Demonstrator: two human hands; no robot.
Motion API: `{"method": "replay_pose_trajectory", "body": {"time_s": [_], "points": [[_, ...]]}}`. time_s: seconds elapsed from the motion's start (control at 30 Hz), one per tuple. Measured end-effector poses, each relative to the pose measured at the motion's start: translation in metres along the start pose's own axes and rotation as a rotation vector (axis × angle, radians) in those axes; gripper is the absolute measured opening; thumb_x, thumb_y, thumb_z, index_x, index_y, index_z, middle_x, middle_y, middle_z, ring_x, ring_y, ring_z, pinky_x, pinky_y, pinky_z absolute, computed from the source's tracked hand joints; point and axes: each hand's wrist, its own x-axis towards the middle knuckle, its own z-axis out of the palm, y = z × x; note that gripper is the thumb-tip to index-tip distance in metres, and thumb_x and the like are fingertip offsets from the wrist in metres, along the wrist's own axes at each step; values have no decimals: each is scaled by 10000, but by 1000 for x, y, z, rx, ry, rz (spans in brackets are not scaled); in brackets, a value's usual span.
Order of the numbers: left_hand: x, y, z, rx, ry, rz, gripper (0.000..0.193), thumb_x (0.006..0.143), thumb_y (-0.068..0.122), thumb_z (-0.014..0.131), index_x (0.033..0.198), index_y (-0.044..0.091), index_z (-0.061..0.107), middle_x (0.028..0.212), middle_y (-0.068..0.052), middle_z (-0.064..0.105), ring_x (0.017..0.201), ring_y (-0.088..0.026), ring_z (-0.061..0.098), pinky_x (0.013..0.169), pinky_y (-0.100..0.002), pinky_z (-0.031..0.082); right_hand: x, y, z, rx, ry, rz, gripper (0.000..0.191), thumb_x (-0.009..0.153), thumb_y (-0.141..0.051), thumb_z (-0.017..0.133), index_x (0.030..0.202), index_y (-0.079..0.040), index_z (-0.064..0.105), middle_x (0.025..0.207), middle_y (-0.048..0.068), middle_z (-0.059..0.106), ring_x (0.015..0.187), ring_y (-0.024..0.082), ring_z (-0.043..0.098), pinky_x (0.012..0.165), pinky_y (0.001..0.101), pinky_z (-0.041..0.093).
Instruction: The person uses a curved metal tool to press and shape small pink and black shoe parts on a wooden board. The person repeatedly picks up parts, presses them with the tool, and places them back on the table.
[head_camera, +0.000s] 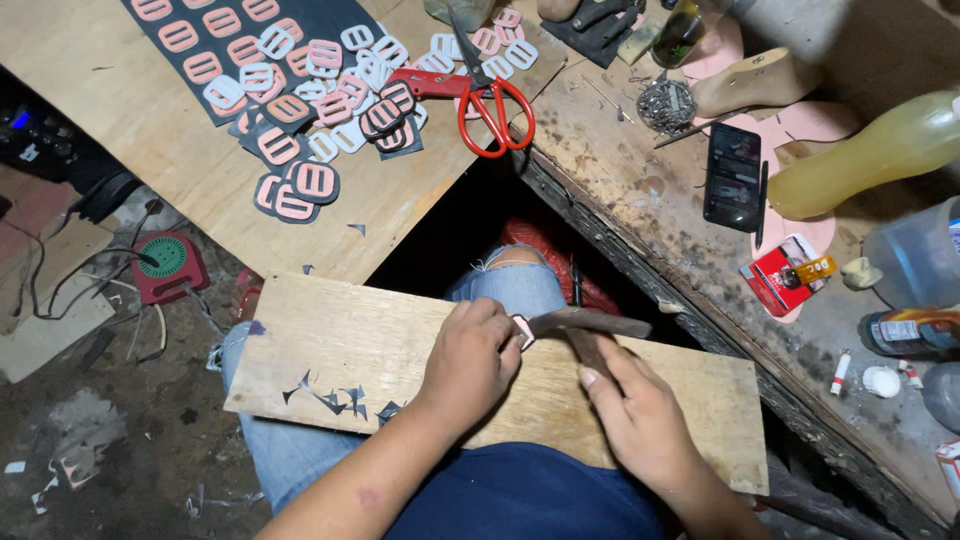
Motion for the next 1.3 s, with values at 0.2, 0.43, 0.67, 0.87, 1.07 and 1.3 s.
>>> {"method": "replay_pose_trajectory", "body": {"time_s": [0.2, 0.43, 0.67, 0.87, 1.07, 1.3], "points": [[-11, 1, -5, 49, -9, 131, 172, 802, 150, 764, 890, 9, 721, 985, -123, 631, 955, -318, 589, 862, -440, 468, 11, -7, -3, -2, -44, -20, 475, 952, -152, 614, 1395, 10, 552, 1150, 202, 685, 1025, 321, 689, 877, 375, 525], [-15, -1, -8, 70, -33, 120, 125, 829, 150, 743, 852, 29, 724, 922, -111, 598, 943, -307, 575, 867, -431, 463, 17, -30, -12, 179, -39, 260, 445, 964, -198, 585, 1390, -67, 585, 934, 144, 726, 804, 274, 712, 758, 357, 571], [-23, -2, -9, 93, -14, 115, 124, 834, 159, 735, 870, 40, 729, 910, -96, 593, 930, -297, 571, 843, -426, 448, 28, -29, -13, 74, -161, 147, 497, 940, -207, 610, 1420, -82, 577, 1050, 178, 694, 883, 306, 727, 803, 374, 566], [-26, -1, -7, 116, -15, 123, 117, 836, 164, 737, 878, 55, 729, 902, -89, 590, 931, -286, 571, 834, -423, 437, 38, -25, -16, -18, -147, -97, 463, 960, -211, 633, 1367, 4, 579, 1194, 230, 708, 1080, 350, 700, 930, 390, 526], [-29, -2, -11, 135, -29, 174, 149, 788, 123, 718, 923, 62, 731, 921, -92, 587, 939, -295, 565, 844, -426, 432, 34, -28, -19, -10, -58, 75, 472, 943, -251, 631, 1352, -18, 588, 1119, 207, 727, 1005, 318, 732, 902, 369, 547], [-32, -2, -9, 129, -79, 124, 149, 797, 105, 717, 940, 73, 741, 904, -96, 587, 927, -298, 559, 841, -430, 427, 29, -39, -20, -70, -207, -54, 434, 925, -228, 635, 1315, -36, 628, 1150, 208, 717, 1016, 370, 702, 864, 409, 531]]}}
